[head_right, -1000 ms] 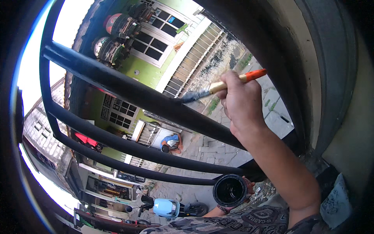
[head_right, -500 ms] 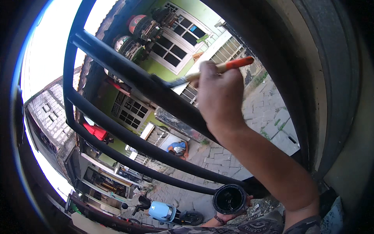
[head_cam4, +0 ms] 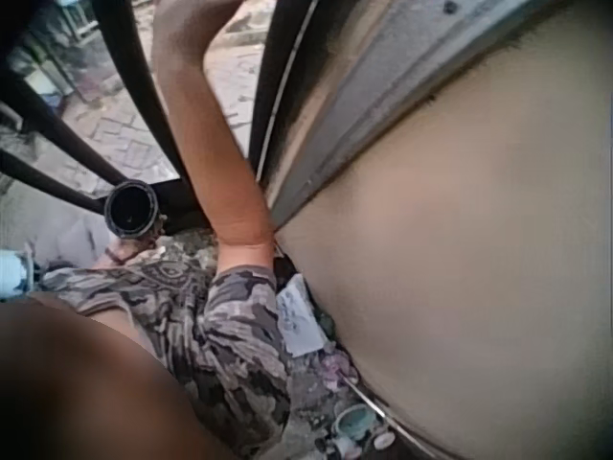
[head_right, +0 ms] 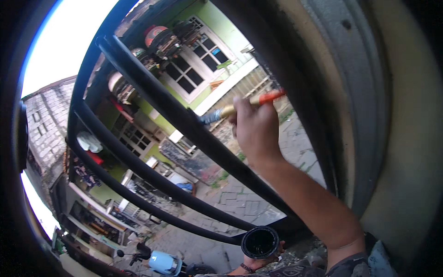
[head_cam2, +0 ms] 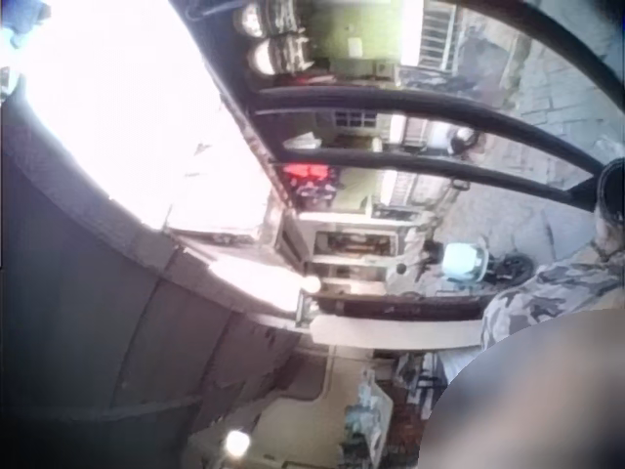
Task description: The person paints a black metal gate using a paintbrush and a can of black paint.
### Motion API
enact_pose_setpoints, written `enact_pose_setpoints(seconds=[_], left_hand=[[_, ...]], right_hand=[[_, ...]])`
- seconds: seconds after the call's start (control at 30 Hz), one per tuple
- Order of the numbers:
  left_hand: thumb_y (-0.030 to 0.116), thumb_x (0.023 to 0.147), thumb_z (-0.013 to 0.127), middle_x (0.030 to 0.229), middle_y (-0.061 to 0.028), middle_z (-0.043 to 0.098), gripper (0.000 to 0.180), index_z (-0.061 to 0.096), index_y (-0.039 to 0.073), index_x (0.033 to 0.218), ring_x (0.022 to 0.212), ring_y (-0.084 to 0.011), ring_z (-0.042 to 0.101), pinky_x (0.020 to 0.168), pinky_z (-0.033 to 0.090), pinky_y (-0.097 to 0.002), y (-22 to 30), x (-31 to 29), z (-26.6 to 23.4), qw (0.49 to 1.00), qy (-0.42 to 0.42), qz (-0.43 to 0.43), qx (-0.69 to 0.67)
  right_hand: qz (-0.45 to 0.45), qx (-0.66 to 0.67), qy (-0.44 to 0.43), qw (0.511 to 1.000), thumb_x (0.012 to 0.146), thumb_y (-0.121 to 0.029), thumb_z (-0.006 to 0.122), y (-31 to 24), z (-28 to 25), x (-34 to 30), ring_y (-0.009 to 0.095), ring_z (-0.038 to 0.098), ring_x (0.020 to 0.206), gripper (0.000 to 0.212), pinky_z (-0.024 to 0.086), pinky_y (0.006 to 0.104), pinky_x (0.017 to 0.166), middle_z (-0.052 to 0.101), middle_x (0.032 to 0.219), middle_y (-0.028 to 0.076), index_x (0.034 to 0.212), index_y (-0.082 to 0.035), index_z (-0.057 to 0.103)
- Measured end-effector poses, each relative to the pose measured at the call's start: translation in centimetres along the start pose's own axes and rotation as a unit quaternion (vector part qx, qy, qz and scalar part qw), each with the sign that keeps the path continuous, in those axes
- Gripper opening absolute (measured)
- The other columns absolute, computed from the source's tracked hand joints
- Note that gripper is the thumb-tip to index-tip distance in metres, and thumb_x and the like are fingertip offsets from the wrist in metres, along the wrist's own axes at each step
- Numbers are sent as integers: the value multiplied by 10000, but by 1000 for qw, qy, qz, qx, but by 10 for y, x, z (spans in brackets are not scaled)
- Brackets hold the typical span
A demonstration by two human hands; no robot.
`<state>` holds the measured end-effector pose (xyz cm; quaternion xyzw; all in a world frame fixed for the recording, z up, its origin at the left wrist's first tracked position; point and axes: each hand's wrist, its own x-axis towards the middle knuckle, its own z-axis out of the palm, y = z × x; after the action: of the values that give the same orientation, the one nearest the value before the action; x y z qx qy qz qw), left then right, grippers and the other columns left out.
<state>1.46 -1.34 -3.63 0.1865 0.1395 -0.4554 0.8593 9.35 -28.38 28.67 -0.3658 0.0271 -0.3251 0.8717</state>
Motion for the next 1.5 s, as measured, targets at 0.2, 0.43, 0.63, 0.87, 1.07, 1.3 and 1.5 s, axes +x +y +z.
enact_pose_setpoints(seconds=[0.2,0.43,0.63,0.87,1.07,1.3,1.5], left_hand=[[559,919,420,1365,-218,511,657,502,83,1365,1235,-426,497,988,435,-562,-27,29,-15,997,-1,44,57],[488,921,443,1292,-109,607,525,614,120,1255,1219,-306,543,1053,406,-506,-65,76,85,988,-72,-91,103],[470,912,459,1185,-117,660,531,604,64,1222,1100,-282,618,975,475,-452,-104,116,168,969,-154,-168,95],[462,899,506,1269,-160,619,563,621,27,1237,1161,-314,586,1041,417,-455,-132,137,183,902,-346,-259,21],[476,834,540,1415,-226,455,782,367,-29,1406,1293,-318,483,1114,362,-435,-141,117,204,889,-369,-248,106],[485,830,531,1402,-223,471,788,372,-26,1408,1282,-315,495,1109,364,-433,-141,115,192,899,-354,-239,99],[472,830,577,1411,-174,486,767,413,-11,1402,1315,-299,453,1145,292,-443,-137,123,170,908,-350,-220,73]], right_hand=[[-5,-104,23,994,940,-205,619,6,-114,-79,80,519,480,188,392,217,404,598,703,44,941,-38,533],[-16,-192,145,971,945,-156,582,-101,-211,-196,142,606,543,180,406,205,347,604,805,98,1061,-41,505],[-168,-366,60,913,890,-131,619,-163,-185,-277,192,639,639,192,476,229,392,578,873,127,1038,-19,572],[-163,-756,12,634,656,-34,744,-157,-105,-283,249,668,722,218,556,371,689,673,820,138,867,-47,691],[-203,-812,6,547,706,-43,750,-128,-113,-272,263,694,785,207,552,340,645,686,866,99,898,-49,672],[-168,-839,-15,518,732,-45,781,-99,-133,-247,257,701,735,203,557,311,646,697,843,117,905,-20,678],[-129,-831,-5,540,742,-58,776,-97,-130,-248,267,698,731,197,559,326,640,694,854,125,894,-18,657]])
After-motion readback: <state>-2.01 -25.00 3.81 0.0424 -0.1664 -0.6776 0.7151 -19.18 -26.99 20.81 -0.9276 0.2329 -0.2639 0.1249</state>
